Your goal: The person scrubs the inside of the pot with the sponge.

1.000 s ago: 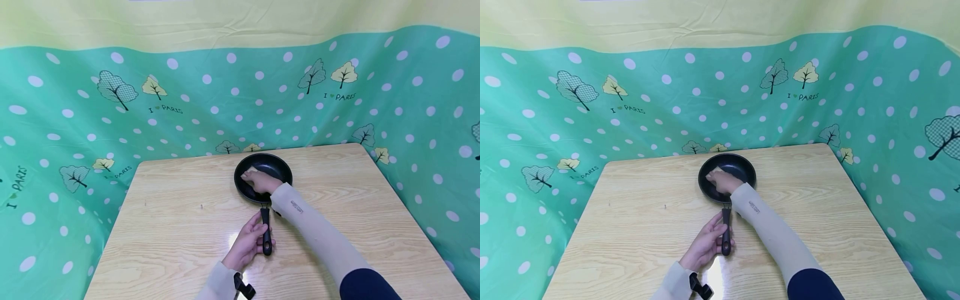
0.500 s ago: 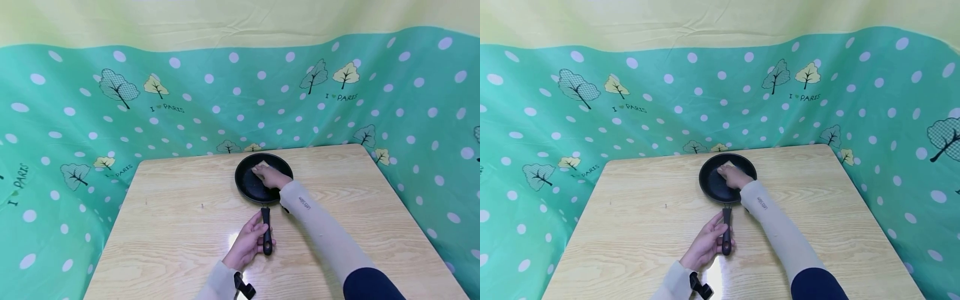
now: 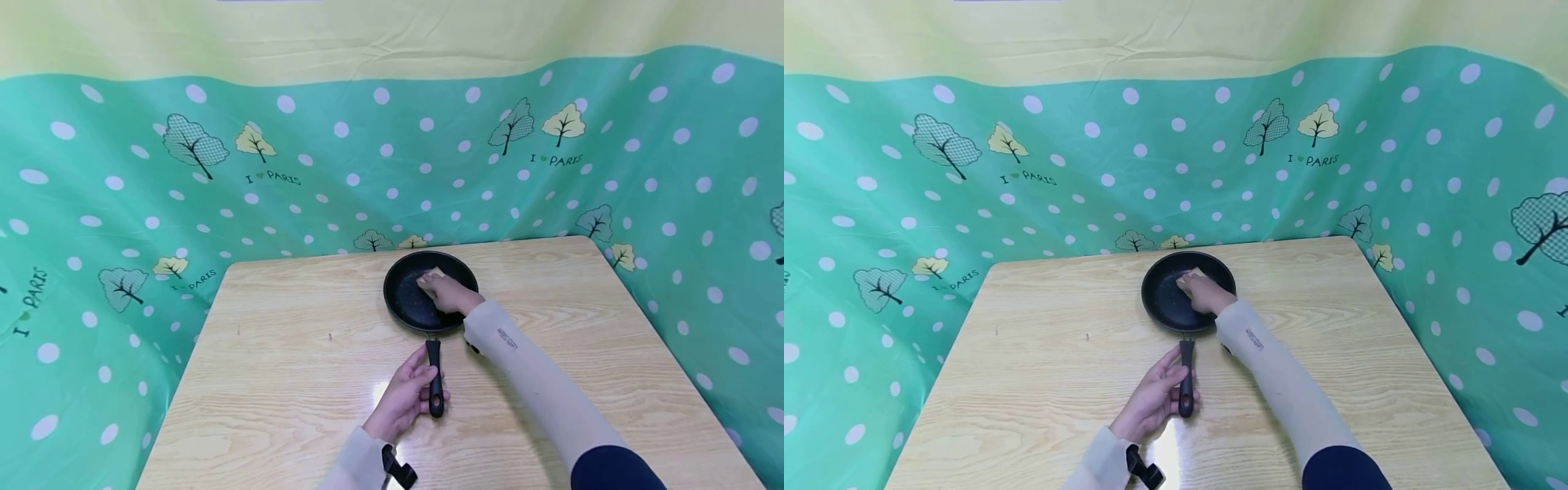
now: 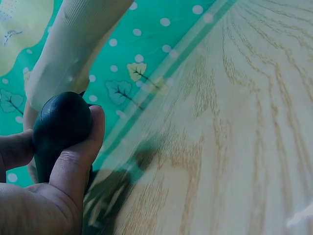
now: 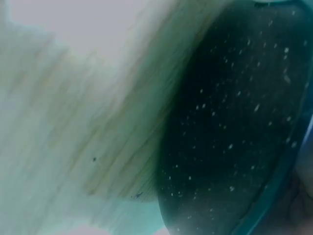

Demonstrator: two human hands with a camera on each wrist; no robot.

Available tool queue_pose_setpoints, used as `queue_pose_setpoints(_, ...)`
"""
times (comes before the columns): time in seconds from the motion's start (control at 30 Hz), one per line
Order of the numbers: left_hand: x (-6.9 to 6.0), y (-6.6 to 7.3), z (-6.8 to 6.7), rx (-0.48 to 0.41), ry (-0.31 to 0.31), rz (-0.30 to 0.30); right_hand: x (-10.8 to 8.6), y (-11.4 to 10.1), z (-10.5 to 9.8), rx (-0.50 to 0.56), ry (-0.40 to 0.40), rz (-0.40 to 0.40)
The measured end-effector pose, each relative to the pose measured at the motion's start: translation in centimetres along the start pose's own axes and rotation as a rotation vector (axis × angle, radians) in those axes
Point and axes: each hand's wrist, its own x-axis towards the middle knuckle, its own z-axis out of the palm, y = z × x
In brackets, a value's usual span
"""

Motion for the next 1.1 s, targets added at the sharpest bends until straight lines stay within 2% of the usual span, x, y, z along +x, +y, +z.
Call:
queue_pose_setpoints(0.27, 0.1, 0.0, -0.1, -0.002, -0.008, 0.003, -1.4, -0.9, 0.5, 0.020, 0.004, -0.044)
queue_pose_setpoints(0.53, 0.1, -0.1, -0.1, -0.005, -0.009, 0.002, -2.0, -2.5, 1.2, 0.062, -0.005, -0.052)
queue_pose_setpoints(0.7, 0.1, 0.0, -0.1, -0.006, -0.013, 0.001, -1.9, -3.5, 1.8, 0.077, 0.009, -0.041)
queue_pose_setpoints(1.1, 0.0, 0.0, -0.1, 0.000, -0.023, 0.006, -0.4, -5.4, 2.6, 0.036, 0.014, -0.069)
